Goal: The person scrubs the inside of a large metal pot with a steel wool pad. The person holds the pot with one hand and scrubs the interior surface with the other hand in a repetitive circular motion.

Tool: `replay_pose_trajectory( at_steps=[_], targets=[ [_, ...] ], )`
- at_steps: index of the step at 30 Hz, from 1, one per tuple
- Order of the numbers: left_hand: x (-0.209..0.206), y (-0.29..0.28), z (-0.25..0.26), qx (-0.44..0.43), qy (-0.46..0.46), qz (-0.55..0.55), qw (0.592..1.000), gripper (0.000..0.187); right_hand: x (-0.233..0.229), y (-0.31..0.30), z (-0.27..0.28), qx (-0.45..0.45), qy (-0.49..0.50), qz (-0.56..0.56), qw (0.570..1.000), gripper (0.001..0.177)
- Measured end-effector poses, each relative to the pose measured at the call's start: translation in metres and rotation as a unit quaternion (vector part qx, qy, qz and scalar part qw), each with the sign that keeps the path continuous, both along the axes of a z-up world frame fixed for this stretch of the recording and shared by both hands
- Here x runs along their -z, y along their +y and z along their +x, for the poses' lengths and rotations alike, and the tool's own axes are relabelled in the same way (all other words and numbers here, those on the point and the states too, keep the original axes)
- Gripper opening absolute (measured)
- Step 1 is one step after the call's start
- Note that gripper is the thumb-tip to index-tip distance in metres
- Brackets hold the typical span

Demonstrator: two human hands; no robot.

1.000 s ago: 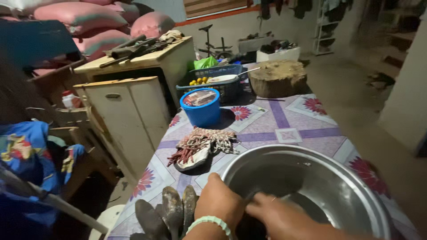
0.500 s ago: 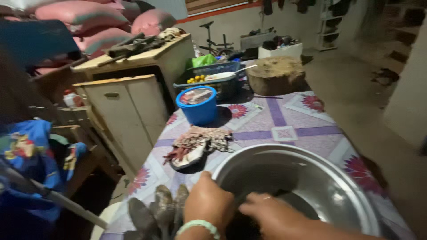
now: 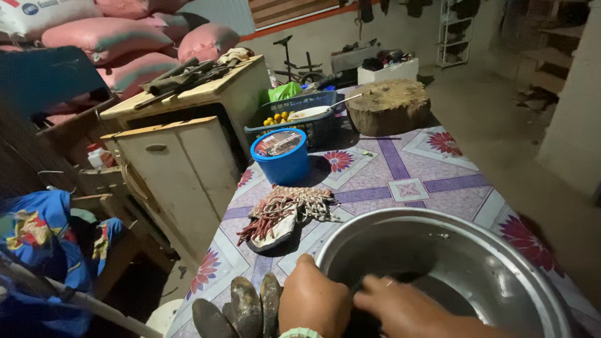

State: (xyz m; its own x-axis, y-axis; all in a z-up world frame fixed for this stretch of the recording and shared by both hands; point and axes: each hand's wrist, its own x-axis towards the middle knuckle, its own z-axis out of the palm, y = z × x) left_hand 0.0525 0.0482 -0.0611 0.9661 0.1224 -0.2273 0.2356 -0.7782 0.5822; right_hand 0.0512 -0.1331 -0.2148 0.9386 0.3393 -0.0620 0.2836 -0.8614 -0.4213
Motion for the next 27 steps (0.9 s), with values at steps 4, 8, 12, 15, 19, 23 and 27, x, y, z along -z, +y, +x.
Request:
replay_pose_trajectory(
  at_steps=[4, 8, 12, 15, 19, 23, 27],
  targets=[
    [0.001, 0.000, 0.001, 0.004, -0.014, -0.006, 1.000, 0.037, -0.016, -0.019, 0.005, 0.222, 0.014, -0.087, 0.971, 0.062],
    [0.004, 0.002, -0.002, 0.014, -0.041, 0.006, 0.999, 0.031, -0.031, -0.018, -0.003, 0.194, -0.041, -0.046, 0.979, 0.070],
    [0.003, 0.001, -0.003, 0.004, -0.013, 0.005, 1.000, 0.038, -0.044, 0.005, -0.015, 0.020, 0.034, 0.012, 0.999, 0.049],
    [0.002, 0.001, -0.002, 0.009, -0.018, 0.008, 1.000, 0.039, -0.055, 0.017, -0.017, 0.027, 0.054, 0.008, 0.998, 0.052],
    [0.005, 0.000, -0.002, 0.017, -0.020, 0.005, 1.000, 0.036, -0.065, 0.009, -0.014, 0.236, 0.069, -0.054, 0.968, 0.065],
    [0.004, 0.001, -0.001, 0.022, -0.024, 0.011, 0.999, 0.036, -0.070, 0.001, -0.014, 0.253, 0.041, -0.050, 0.965, 0.062],
    [-0.001, 0.000, -0.002, 0.022, -0.026, 0.015, 0.999, 0.036, -0.070, 0.015, -0.027, 0.150, 0.065, -0.027, 0.986, 0.056]
  ],
)
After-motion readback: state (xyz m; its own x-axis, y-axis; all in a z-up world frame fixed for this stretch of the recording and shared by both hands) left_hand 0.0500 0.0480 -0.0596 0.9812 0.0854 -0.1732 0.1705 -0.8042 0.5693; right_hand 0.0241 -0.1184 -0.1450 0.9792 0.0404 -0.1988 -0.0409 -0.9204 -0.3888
